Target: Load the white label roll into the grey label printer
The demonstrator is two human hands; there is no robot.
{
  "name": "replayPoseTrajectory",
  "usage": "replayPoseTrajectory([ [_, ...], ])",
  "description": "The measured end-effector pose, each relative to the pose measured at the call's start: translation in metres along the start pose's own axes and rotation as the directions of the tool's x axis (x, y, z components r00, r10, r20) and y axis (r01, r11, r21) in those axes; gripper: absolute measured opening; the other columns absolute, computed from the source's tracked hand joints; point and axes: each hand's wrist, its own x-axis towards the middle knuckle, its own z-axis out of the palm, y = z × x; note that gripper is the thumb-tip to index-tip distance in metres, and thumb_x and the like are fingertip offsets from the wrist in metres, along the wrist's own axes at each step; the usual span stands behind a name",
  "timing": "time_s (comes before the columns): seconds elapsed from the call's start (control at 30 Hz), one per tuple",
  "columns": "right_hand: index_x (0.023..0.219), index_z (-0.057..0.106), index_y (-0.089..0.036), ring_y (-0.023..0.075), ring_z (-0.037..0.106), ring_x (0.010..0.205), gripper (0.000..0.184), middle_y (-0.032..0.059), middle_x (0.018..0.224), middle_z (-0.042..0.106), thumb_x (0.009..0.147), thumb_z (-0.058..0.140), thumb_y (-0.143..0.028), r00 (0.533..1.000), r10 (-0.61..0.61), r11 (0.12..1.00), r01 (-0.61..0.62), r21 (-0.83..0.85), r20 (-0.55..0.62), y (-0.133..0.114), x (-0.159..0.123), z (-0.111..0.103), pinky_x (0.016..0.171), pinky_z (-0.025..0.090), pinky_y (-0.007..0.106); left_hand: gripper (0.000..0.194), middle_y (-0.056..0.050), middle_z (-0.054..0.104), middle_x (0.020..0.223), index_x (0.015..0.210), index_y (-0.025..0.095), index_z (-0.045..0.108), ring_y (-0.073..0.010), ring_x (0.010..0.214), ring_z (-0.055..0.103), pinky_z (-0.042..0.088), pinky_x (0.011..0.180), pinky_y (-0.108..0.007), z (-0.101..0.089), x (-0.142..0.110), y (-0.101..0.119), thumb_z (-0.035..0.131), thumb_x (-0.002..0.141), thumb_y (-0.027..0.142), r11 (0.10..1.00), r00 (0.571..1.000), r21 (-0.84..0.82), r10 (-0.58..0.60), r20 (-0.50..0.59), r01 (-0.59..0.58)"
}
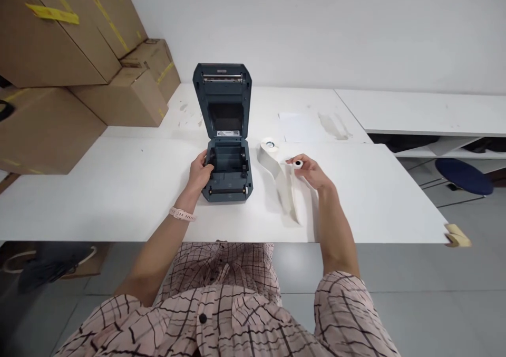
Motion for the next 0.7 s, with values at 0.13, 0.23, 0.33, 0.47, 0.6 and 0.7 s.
replayPoseTrajectory([
  [0.13,0.093,0.066,-0.028,0.0242,0.067,0.123,0.04,0.0014,0.12,0.076,0.062,0.091,-0.027,0.998,0.047,0.993,-0.051,0.108,0.042,0.022,0.02,0.023,0.098,0.056,0.04,0.075,-0.006,0.071,0.134,0.147,0.022,0.057,-0.0272,0.13,0.063,0.046,0.116,-0.043,0.0,0.0,0.001,0.059,0.073,0.007,0.999,1.0,-0.032,-0.02,0.006,0.02],
  [0.23,0.103,0.067,-0.031,0.026,0.062,0.132,0.048,0.0018,0.134,0.071,0.061,0.09,-0.025,0.993,0.06,0.993,-0.069,0.097,0.1,0.02,0.017,0.025,0.107,0.053,0.044,0.074,-0.007,0.071,0.135,0.146,0.022,0.058,-0.027,0.129,0.063,0.047,0.115,-0.042,0.0,0.0,0.0,0.059,0.073,0.007,0.999,1.0,-0.04,-0.014,0.005,0.015],
  [0.33,0.113,0.066,-0.034,0.0271,0.054,0.142,0.052,0.0026,0.144,0.066,0.065,0.087,-0.032,0.998,0.02,0.994,-0.026,0.103,0.064,0.012,0.011,0.016,0.118,0.044,0.049,0.074,-0.007,0.07,0.137,0.146,0.022,0.058,-0.0265,0.129,0.064,0.047,0.114,-0.041,0.0,0.001,-0.001,0.059,0.073,0.007,0.999,1.0,-0.04,-0.013,-0.011,0.013],
  [0.47,0.125,0.063,-0.035,0.0255,0.045,0.151,0.055,0.0035,0.155,0.058,0.074,0.082,-0.038,0.999,-0.035,0.999,0.035,-0.004,0.006,-0.009,0.027,0.007,0.127,0.031,0.05,0.074,-0.007,0.072,0.132,0.145,0.022,0.059,-0.0266,0.126,0.066,0.049,0.113,-0.041,0.001,0.002,-0.001,0.06,0.072,0.007,1.0,1.0,-0.013,-0.013,-0.012,0.012],
  [0.6,0.142,0.054,-0.033,0.0323,0.043,0.15,0.084,0.0077,0.158,0.053,0.064,0.086,-0.028,0.979,0.137,0.938,-0.078,-0.337,0.153,-0.029,0.072,0.024,0.121,0.037,0.056,0.072,-0.006,0.074,0.128,0.144,0.023,0.06,-0.0269,0.122,0.067,0.05,0.111,-0.043,0.001,0.001,0.0,0.061,0.073,0.008,1.0,1.0,0.006,-0.018,-0.016,0.018],
  [0.7,0.13,0.062,-0.021,0.0364,0.059,0.131,0.077,0.0126,0.139,0.065,0.055,0.082,-0.024,0.98,0.158,0.869,-0.081,-0.488,0.117,-0.036,0.098,0.048,0.113,0.045,0.055,0.073,-0.006,0.074,0.129,0.145,0.024,0.059,-0.0265,0.122,0.067,0.05,0.11,-0.042,0.001,-0.001,0.001,0.062,0.073,0.009,1.0,0.999,-0.009,-0.024,-0.025,0.024],
])
